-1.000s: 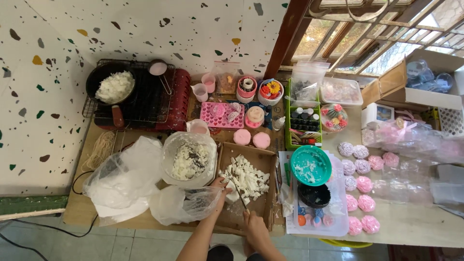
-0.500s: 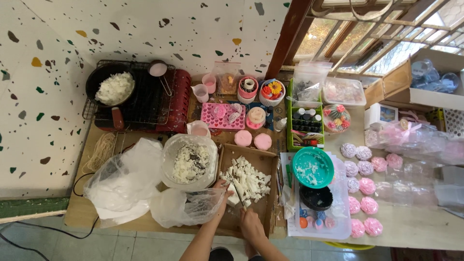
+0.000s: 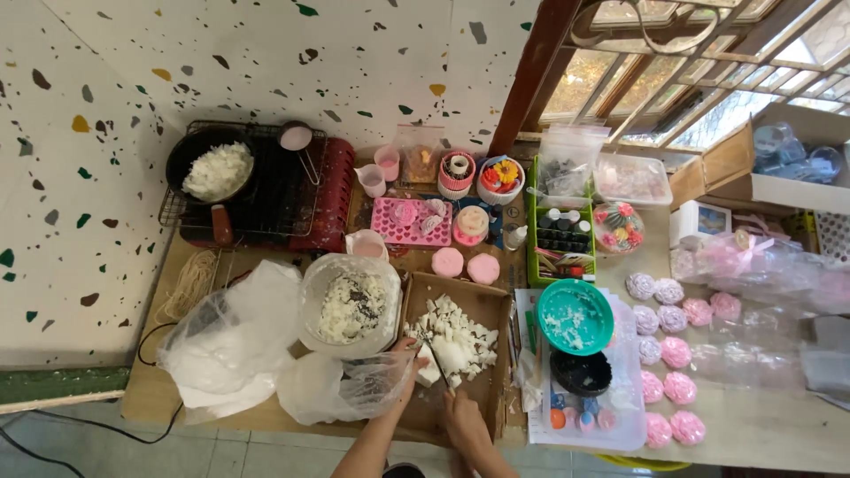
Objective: Cutting large chunks of white wax into smaller pieces and transferring them into a plastic container using a knife.
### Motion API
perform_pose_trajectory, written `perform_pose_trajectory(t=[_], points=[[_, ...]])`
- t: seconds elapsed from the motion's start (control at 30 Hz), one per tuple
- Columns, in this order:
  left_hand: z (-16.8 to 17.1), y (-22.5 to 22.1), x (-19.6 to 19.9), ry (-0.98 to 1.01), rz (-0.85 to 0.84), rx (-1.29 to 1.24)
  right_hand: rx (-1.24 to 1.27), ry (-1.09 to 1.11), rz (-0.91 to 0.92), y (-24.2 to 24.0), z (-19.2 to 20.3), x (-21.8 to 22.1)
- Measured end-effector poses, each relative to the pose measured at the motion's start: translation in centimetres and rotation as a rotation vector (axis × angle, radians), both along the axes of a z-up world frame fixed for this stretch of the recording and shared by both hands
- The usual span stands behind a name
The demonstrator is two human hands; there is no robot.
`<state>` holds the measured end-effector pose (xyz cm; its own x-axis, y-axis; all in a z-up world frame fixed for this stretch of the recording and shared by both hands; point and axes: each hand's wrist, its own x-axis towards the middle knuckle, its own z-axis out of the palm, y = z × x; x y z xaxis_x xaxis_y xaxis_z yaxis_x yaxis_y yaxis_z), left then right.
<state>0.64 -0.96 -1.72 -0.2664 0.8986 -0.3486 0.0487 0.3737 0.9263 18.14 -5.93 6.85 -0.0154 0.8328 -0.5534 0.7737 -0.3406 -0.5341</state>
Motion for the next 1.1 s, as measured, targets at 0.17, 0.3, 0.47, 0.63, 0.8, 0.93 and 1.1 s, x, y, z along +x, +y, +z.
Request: perform_pose_trajectory(t=[0.17,0.3,0.47,0.63,0.8,0.93,1.1], points=[[1.0,0.4,0.4,-0.193,0.095,-0.078,-0.003,-0.029,-0.012,-1.4,1.4,1.4],[4.8,0.5,0.2,0.044,-0.002,-0.079,0.063,-0.114,0.025,-1.0,-2.9,2.7],[4.6,0.1,-0.2,0.175,-0.043,-0.048,0.081,-0.079,-0.057,0.1,1.8,1.7],[3.6,0.5,-0.2,0.032,-0.002,-0.096,0.119,-0.038,-0.17,0.3,3.8,2.4],[7.5,2.1,-1.6,0.044,-0.222,-0.147,0.117,0.001,-0.129,-0.5,2.6,2.8],[10.0,2.2,-1.4,-0.011,-0.246,-0.218,0.124,0.006,-0.136,-1.2,3.3,2.7],[5.3,-0.5,-0.1,0.149,-0.032,0.085,0.073,-0.068,-0.161,-2.6,-5.0,4.1]])
